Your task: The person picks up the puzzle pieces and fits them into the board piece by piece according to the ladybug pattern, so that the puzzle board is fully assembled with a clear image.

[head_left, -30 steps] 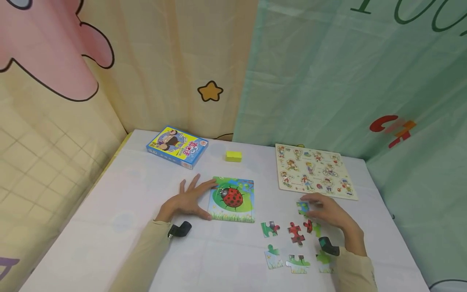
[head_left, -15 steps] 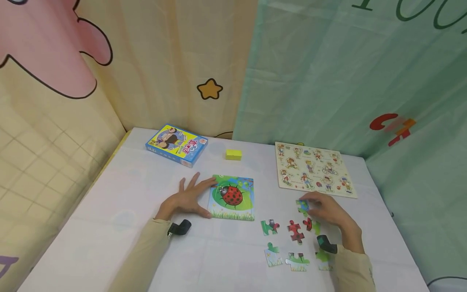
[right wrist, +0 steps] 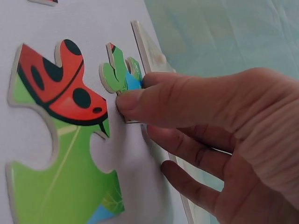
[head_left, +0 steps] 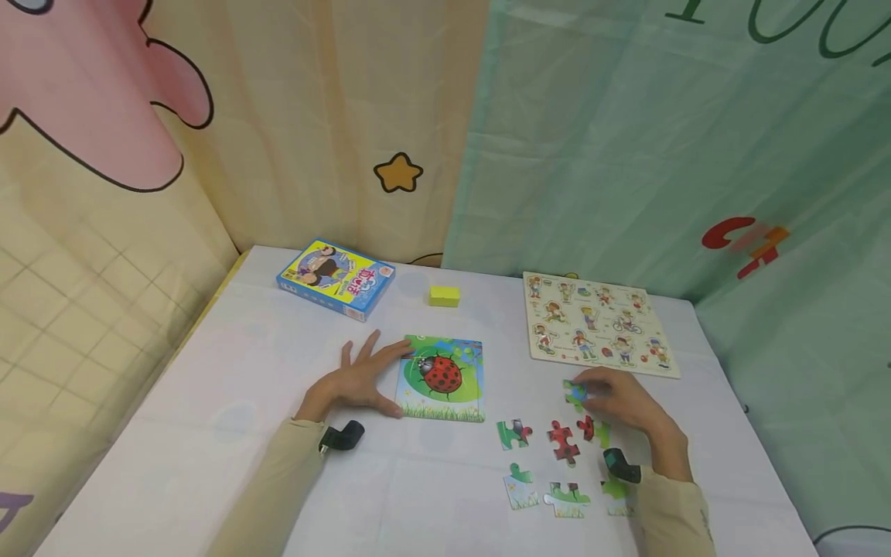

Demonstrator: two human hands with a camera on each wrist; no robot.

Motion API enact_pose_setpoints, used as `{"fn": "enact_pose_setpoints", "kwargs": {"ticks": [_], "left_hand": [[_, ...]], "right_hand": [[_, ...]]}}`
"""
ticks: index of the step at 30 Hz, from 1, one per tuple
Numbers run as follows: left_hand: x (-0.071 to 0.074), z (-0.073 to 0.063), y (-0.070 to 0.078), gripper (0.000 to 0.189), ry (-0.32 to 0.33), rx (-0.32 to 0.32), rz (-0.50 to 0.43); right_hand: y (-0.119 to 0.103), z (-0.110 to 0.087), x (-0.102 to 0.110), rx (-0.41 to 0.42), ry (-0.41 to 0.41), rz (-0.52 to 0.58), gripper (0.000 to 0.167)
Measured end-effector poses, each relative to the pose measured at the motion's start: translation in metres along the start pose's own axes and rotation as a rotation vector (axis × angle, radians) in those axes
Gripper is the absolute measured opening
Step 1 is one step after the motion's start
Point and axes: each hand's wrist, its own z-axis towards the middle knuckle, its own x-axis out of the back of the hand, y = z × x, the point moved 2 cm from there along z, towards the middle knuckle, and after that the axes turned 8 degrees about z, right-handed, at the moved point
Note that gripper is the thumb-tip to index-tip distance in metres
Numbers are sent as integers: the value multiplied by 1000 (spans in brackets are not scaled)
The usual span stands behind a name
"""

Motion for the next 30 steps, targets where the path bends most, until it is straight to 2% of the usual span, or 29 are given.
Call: {"fn": "enact_pose_setpoints", "kwargs": {"ticks": [6, 13, 20, 26, 30], "left_hand": [[0, 1, -1, 114, -3, -1, 7], [-1, 3, 0, 113, -8, 2, 6], [-1, 2, 0, 114, -6, 0, 21], [-1, 2, -1, 114, -5, 4, 25], [-1, 2, -1, 114, -5, 5, 19]], "right_hand": [[4, 0, 1, -54, 6, -23, 34], [-9, 2, 0, 51, 17, -3, 32], [-33, 22, -9, 120, -27, -39, 30], [-49, 41, -22, 143, -57, -12, 28], [-55, 54, -34, 185, -83, -12, 28]]}}
